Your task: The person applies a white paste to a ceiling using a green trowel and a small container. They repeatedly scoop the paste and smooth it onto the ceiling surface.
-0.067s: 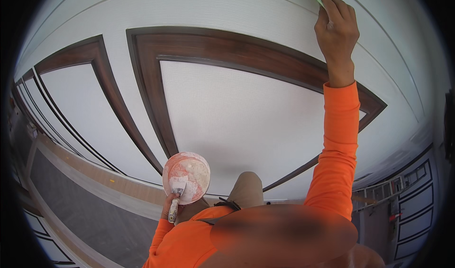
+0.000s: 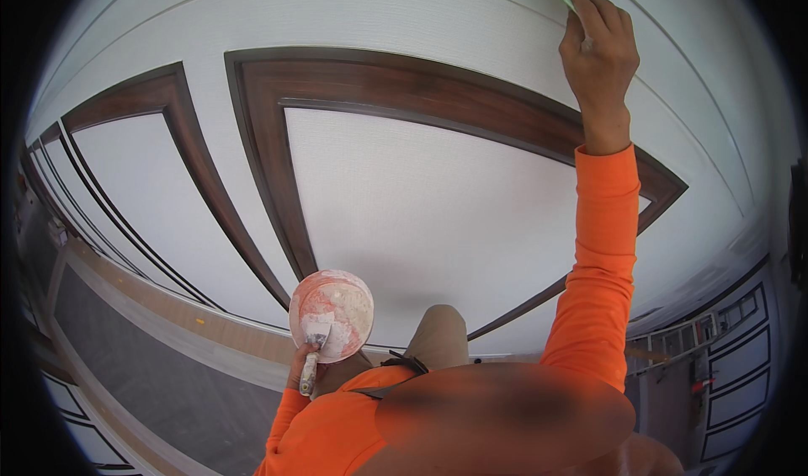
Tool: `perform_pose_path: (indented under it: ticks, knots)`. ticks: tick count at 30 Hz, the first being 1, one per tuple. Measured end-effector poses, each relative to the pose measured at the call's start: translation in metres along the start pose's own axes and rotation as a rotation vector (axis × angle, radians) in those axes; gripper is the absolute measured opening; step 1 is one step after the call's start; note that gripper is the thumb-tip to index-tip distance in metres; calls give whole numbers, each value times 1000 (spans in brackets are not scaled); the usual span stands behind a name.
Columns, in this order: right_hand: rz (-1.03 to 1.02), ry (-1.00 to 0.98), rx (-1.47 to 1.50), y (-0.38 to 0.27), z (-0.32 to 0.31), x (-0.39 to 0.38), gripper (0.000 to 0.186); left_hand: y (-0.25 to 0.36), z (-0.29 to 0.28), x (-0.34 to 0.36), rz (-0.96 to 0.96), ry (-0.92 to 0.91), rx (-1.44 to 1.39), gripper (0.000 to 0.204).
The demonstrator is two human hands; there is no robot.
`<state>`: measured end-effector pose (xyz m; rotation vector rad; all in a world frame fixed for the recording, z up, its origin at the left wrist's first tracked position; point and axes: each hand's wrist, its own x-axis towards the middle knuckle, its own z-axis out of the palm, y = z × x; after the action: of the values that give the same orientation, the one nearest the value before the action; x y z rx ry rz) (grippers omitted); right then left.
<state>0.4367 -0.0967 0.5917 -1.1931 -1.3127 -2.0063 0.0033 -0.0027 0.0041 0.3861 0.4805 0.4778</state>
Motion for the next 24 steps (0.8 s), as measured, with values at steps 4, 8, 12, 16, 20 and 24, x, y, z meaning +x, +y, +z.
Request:
perform_pose_path:
  ticks: [4,8,12,16,20,24]
  knots:
    - [31,-11,-20,4,-2,-4,43,-3,-12,4,-12,-9,-15,55]
    - [-168,-263,89,22,-37,-6,60,-3,-9,4,-6,28,5,51]
    - [290,23,402,-33,-38,-56,25,-11,-47,14,-9,-2,25,55]
    - [883,-324,912,-125,-102,-136,34,5,11,-2,-26,10,56,51]
    - [1338,-911,1418,-208,-142,-239,23,13,10,-10,-52,41,102,55]
    - [1765,-1006,1499,-303,-183,-339,28,16,26,-9,-52,48,139,56]
